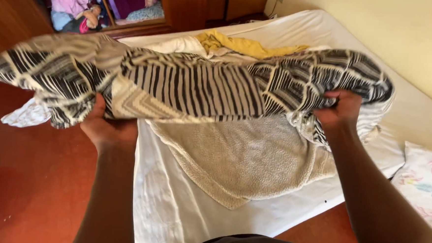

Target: Folding a patterned blanket on a bed.

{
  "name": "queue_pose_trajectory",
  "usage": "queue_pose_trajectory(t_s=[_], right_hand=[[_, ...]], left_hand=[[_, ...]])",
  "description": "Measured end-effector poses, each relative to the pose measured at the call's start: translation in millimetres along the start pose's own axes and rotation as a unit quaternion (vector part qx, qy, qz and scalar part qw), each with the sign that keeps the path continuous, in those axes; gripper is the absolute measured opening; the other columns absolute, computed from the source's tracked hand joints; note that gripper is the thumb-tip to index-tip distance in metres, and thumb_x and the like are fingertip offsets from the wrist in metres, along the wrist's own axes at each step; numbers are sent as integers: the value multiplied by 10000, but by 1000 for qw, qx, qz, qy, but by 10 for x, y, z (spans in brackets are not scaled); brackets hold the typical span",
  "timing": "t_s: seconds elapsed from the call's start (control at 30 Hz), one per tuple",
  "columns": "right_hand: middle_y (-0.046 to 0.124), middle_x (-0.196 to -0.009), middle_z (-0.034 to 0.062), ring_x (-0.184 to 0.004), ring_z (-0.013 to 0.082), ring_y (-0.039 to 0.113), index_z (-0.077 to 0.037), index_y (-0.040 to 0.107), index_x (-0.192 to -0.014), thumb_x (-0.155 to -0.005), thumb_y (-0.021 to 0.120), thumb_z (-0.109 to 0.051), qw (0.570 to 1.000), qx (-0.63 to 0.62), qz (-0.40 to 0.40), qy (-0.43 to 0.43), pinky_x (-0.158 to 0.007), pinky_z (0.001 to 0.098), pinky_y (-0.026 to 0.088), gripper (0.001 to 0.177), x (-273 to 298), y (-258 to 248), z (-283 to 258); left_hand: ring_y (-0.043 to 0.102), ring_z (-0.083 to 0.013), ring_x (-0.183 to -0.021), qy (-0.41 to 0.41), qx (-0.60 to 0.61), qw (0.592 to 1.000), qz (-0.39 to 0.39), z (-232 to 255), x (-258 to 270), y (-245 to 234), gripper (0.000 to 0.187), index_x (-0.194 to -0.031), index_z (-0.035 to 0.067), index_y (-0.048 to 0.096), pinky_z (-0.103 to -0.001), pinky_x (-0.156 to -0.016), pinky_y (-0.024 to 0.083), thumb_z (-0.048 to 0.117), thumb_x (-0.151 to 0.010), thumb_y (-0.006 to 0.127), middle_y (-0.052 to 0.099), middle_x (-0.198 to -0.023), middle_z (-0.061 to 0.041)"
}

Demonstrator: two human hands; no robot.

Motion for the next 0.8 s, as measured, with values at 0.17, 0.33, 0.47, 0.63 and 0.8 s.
queue_pose_trajectory(t_s=[0.17, 0.33, 0.47, 0.63, 0.8], right_hand=[[515, -1363, 244, -1285, 392, 542, 45, 622, -972, -852, 539, 67, 987, 59, 106, 110, -1101, 642, 441, 148, 517, -910, 753], [668, -1129, 176, -1077, 275, 647, 60, 671, -1005, -834, 641, 48, 888, 441, 38, 123, -955, 406, 564, 173, 914, -2144, 1247], [728, -1047, 152, -932, 193, 682, 66, 713, -1033, -793, 702, 38, 895, 417, 46, 151, -796, 286, 572, 242, 1273, -2767, 1401], [743, -997, 136, -856, 152, 690, 7, 730, -1100, -733, 744, 72, 700, 700, -122, -71, -698, 294, 540, 373, 1732, -1682, 1057], [673, -984, 55, -929, 192, 642, -45, 654, -1053, -790, 637, 88, 981, 56, -10, 188, -857, 340, 522, 295, 1687, -1343, 1331]], left_hand=[[768, -284, -983, 43, -180, 921, 344, 257, 788, -1360, 294, -1220, 95, 621, -434, -716, 637, 30, -934, 610, 729, -1198, -93], [768, -316, -885, 16, -269, 793, 546, 322, 1957, -1739, 265, -1196, 19, 604, -487, -642, 633, 13, -930, 608, 716, -1166, -147], [760, -326, -852, -1, -359, 698, 620, 585, 2464, -2290, 276, -1211, -36, 543, -475, -663, 625, -1, -942, 591, 680, -1146, -181], [736, -224, -734, -5, -534, 672, 514, 218, 2158, -2419, 256, -1121, 24, 549, -366, -614, 653, -26, -893, 655, 707, -983, -159], [572, -323, -1153, 27, -762, 593, -258, -1999, 1944, -482, 980, -1301, 4, 495, -437, -945, 495, 337, -554, 1036, 586, -1216, -183]])
Point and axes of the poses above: each hand's wrist, its own x-axis away from the middle knuckle, its own y-axis out of the palm, z = x × y, the point moved 8 cm from there along -x, towards the middle knuckle
